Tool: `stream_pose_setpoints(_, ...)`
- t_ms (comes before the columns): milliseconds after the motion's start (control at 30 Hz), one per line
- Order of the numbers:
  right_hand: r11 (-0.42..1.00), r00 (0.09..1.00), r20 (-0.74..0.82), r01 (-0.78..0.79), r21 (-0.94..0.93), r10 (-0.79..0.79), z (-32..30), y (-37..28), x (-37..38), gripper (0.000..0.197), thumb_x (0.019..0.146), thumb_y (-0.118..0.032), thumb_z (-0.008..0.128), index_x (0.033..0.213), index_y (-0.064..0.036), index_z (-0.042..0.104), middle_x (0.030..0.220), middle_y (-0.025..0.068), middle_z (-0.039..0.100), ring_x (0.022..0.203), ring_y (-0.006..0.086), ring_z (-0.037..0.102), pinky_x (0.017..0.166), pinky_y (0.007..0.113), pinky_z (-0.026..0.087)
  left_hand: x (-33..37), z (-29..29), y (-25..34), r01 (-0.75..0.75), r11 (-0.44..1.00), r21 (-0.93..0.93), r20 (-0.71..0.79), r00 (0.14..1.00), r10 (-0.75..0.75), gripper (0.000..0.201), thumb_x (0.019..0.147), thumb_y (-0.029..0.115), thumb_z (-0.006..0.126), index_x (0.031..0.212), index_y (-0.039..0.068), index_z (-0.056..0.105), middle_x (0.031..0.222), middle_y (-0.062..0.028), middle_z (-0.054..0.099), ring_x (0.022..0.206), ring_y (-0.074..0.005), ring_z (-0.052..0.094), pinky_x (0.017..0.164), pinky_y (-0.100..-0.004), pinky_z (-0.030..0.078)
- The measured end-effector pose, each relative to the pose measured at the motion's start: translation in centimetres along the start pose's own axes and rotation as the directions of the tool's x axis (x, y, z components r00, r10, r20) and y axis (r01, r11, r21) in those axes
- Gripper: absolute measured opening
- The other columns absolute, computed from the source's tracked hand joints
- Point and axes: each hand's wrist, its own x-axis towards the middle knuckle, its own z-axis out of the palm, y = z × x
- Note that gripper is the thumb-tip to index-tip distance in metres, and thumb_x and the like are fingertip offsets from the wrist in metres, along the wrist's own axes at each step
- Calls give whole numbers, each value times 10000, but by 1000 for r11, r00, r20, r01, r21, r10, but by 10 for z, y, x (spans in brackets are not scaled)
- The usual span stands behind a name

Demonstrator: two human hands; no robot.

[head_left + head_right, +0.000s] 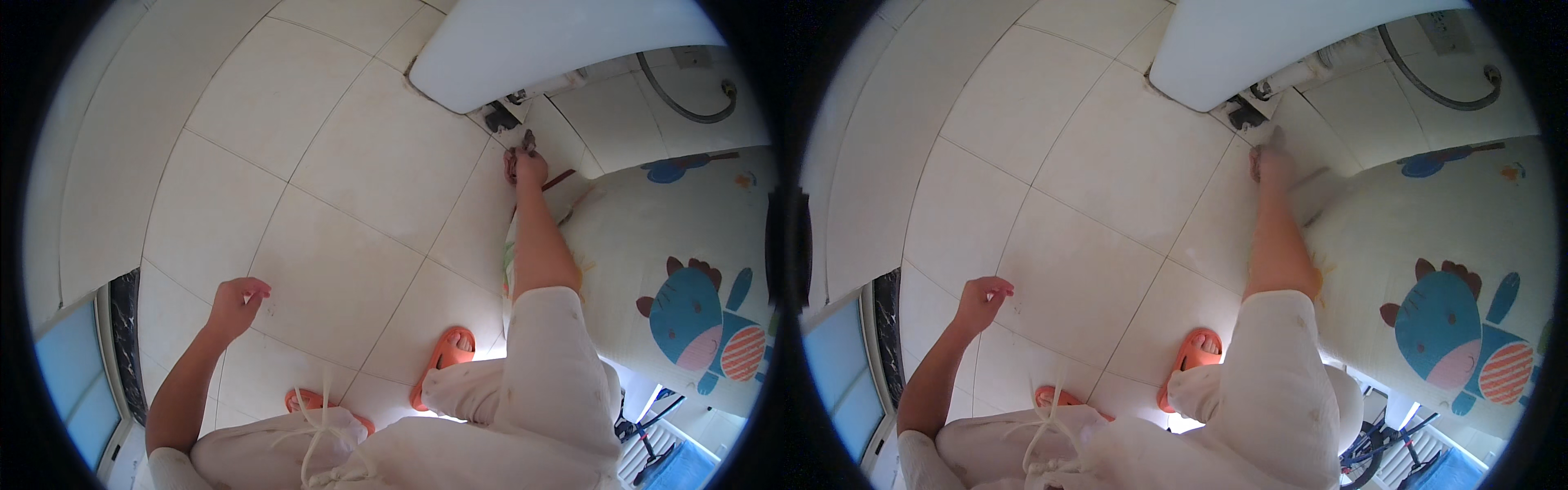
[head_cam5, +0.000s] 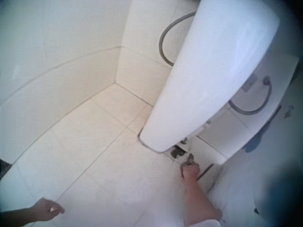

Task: The person cleans the wall and floor tiles in a bathroom by hand with a cloth and a scrubber. They wet a cloth in a sink, wipe down the upper wall tiles, then move to the floor to scrub the lower tiles and corners before rinsing the cloth again.

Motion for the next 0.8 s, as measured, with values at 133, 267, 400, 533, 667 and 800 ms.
stream_pose_setpoints(133, 470, 681, -174, 276, -839, -711, 6, 43, 65, 334, 854, -279, 579, 1013, 4, 657, 890, 167, 673, 855, 315, 647, 760, 416, 502, 10, 18, 12, -35, 999, 26, 14, 999, 35, 157, 800, -37, 540, 875, -3, 673, 828, -114, 691, 775, -197, 658, 713, -291, 503)
stream_pose_setpoints(267, 558, 726, -73, 457, -693, -684, 25, 49, 38, 328, 821, -313, 622, 933, -13, 693, 873, 198, 673, 825, 321, 657, 742, 416, 504, 4, 21, 3, -29, 998, 59, 40, 999, 27, 161, 800, -44, 536, 877, -6, 672, 823, -117, 689, 768, -199, 659, 704, -293, 506)
stream_pose_setpoints(400, 814, 945, 64, 311, -490, -322, 6, -2, 30, 284, 764, -358, 660, 756, -80, 715, 981, 172, 648, 970, 297, 613, 808, 407, 497, 4, 24, 14, -21, 998, 53, 76, 997, 17, 155, 818, -76, 528, 868, -25, 666, 844, -119, 683, 801, -184, 666, 725, -292, 515)
stream_pose_setpoints(533, 482, 797, 118, 468, -740, -592, 26, -10, 49, 379, 781, -355, 651, 1129, -206, 649, 1084, 146, 635, 1019, 325, 598, 841, 401, 503, 2, 25, 9, -16, 998, 64, 76, 997, 11, 163, 822, -93, 522, 866, -27, 664, 840, -117, 681, 800, -184, 665, 725, -292, 516)
stream_pose_setpoints(667, 428, 828, 146, 420, -800, -541, 45, -13, 48, 420, 782, -317, 654, 1182, -212, 584, 1059, 148, 623, 1001, 359, 590, 826, 446, 498, -3, 22, 5, -19, 997, 69, 57, 998, 15, 161, 821, -98, 525, 867, -28, 663, 839, -118, 681, 795, -189, 664, 724, -293, 517)
stream_pose_setpoints(800, 458, 795, 114, 452, -765, -596, 51, 2, 22, 326, 778, -285, 659, 1089, -190, 625, 1020, 150, 631, 998, 346, 589, 800, 451, 498, -6, 22, -3, -24, 999, 45, 11, 1000, 23, 142, 820, -36, 544, 856, 5, 675, 801, -105, 688, 730, -200, 657, 687, -292, 511)
